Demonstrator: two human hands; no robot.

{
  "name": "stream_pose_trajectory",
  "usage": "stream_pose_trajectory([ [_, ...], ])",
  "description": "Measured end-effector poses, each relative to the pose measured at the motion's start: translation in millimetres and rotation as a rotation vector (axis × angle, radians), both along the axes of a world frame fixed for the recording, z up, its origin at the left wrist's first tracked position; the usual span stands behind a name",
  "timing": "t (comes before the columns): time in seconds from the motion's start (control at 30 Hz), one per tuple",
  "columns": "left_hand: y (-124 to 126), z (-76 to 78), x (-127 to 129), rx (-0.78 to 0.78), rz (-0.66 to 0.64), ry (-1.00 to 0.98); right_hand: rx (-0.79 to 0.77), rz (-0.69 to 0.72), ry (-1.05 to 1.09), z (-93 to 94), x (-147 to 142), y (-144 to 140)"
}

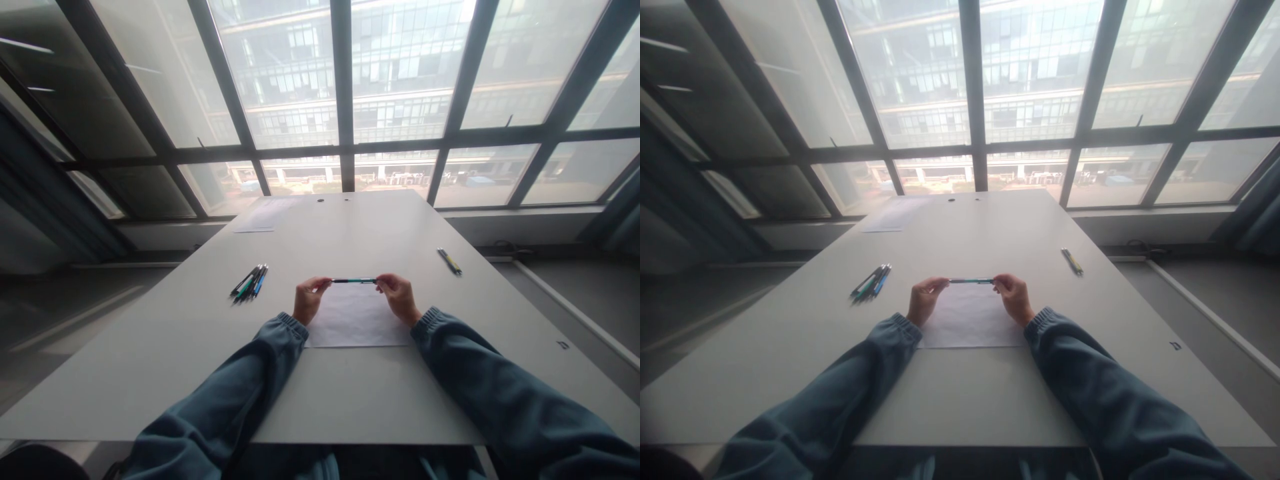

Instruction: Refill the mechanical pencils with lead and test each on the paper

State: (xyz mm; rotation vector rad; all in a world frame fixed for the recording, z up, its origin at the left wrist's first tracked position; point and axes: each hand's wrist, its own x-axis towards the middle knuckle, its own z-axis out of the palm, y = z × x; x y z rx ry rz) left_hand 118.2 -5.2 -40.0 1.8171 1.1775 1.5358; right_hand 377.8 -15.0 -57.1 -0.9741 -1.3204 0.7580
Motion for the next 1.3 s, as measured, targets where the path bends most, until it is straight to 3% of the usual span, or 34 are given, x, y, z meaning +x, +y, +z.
stream_pose_trajectory([
  [1.3, -1.2, 3.1, 0.9, -0.026, -0.008, 0.014, 0.034, -0.053, -0.100, -1.4, 1.0, -0.4],
])
